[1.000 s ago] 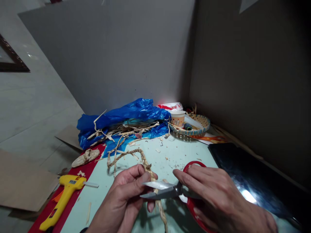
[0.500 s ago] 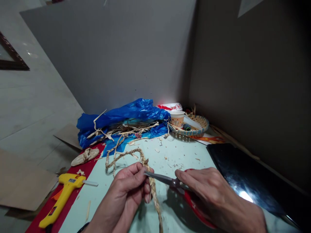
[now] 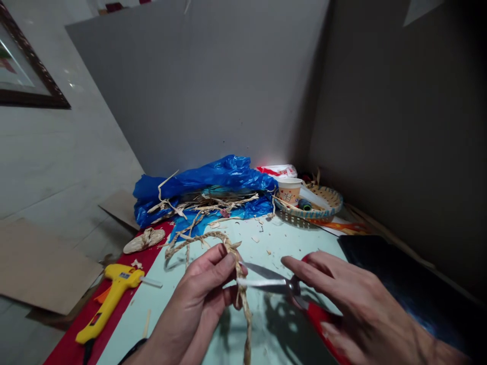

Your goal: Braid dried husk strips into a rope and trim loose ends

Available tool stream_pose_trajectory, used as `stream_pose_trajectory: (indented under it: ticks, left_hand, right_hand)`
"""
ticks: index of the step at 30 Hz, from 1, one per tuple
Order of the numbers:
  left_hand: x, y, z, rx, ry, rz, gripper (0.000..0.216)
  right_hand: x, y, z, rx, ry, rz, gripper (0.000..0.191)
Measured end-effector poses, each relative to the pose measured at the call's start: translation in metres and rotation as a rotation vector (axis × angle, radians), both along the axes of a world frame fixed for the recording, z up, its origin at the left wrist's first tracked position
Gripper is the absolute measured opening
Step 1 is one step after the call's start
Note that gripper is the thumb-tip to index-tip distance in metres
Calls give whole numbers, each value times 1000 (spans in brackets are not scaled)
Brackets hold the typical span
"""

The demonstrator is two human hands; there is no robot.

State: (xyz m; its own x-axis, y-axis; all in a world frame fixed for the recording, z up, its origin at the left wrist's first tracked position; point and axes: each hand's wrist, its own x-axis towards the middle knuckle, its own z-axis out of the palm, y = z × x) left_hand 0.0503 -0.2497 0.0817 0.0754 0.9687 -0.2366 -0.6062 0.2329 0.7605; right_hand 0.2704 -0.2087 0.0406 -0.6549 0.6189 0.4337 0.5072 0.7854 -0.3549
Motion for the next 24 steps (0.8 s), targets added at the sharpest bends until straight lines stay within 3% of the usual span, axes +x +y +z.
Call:
stream_pose_trajectory:
  ticks: [3, 9, 11, 13, 16, 21, 24]
  left_hand:
    - [1, 0, 0, -9, 37, 62, 11]
    - [4, 2, 3, 1, 111, 145, 7]
    - [5, 2, 2, 8, 131, 154, 8]
    - [6, 3, -3, 15, 166, 143, 9]
    - [9, 4, -15, 25, 244, 87, 12]
    - [19, 4, -33, 41, 488, 24, 24]
    - [25, 4, -37, 36, 550, 4, 26]
  right_hand:
    - [-1, -4, 5, -19, 14, 9, 53]
    - [5, -3, 6, 112, -15, 19, 49]
    - [5, -3, 5, 87, 65, 19, 51]
    - [0, -3, 4, -97, 246, 12, 44]
    - [-15, -7, 4, -527, 437, 30, 21]
    - [-36, -15, -1, -990, 586, 86, 39]
    - [-38, -17, -2, -1091, 657, 79, 35]
